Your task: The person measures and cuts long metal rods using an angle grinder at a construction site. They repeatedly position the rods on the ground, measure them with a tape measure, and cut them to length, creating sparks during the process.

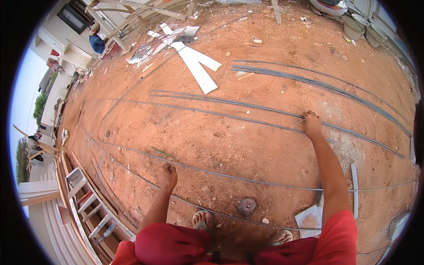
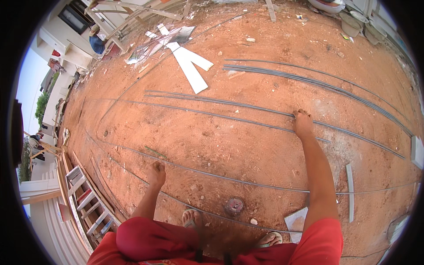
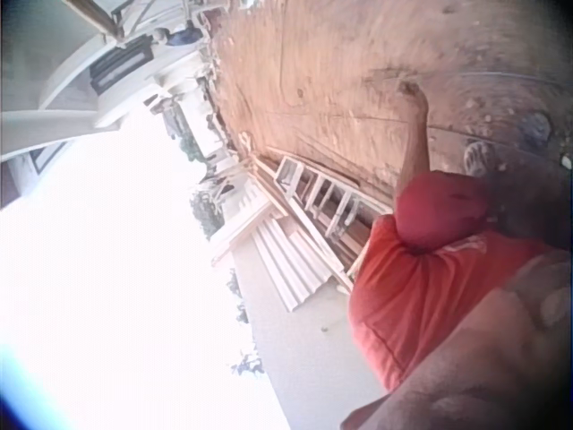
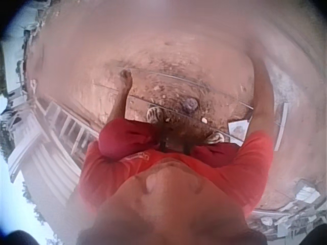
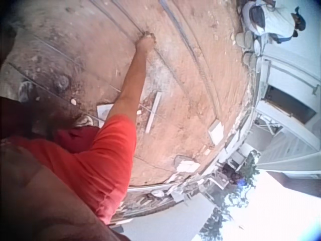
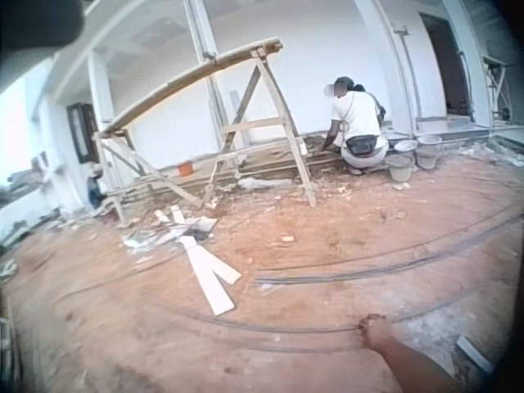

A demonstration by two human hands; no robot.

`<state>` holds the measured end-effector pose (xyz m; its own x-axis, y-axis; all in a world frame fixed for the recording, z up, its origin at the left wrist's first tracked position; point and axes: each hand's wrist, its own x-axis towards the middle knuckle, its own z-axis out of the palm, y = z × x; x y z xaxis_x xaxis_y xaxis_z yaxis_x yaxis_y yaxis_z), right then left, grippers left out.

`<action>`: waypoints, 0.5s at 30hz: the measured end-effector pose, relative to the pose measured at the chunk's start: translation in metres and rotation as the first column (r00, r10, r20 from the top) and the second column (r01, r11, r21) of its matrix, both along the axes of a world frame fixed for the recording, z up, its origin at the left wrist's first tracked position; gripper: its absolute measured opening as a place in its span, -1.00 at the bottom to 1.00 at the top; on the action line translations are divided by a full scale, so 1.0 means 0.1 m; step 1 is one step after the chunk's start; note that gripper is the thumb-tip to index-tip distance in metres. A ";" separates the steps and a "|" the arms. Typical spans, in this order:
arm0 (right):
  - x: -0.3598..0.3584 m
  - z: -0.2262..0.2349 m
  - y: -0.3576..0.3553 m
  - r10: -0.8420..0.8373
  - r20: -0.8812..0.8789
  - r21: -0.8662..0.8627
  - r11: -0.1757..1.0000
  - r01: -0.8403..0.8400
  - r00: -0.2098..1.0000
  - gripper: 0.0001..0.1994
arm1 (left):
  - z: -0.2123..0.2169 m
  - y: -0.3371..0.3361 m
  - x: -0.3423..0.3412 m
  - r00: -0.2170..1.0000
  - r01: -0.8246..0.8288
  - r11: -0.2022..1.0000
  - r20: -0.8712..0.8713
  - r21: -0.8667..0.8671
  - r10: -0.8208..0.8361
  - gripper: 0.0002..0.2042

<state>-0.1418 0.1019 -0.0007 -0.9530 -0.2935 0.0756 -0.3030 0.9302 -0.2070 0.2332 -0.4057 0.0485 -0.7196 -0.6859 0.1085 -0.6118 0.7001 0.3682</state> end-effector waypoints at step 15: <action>0.00 0.25 0.09 0.144 -0.205 -0.047 0.987 -0.156 0.968 -0.63 | 0.76 0.21 -0.57 0.911 0.409 0.906 -0.107 0.111 -0.398 -0.81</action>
<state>-0.1418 0.1113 0.0245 -0.8620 -0.4205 0.2830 -0.4791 0.8583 -0.1838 0.1759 -0.3844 0.1242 -0.9302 -0.3509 0.1080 -0.2520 0.8241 0.5073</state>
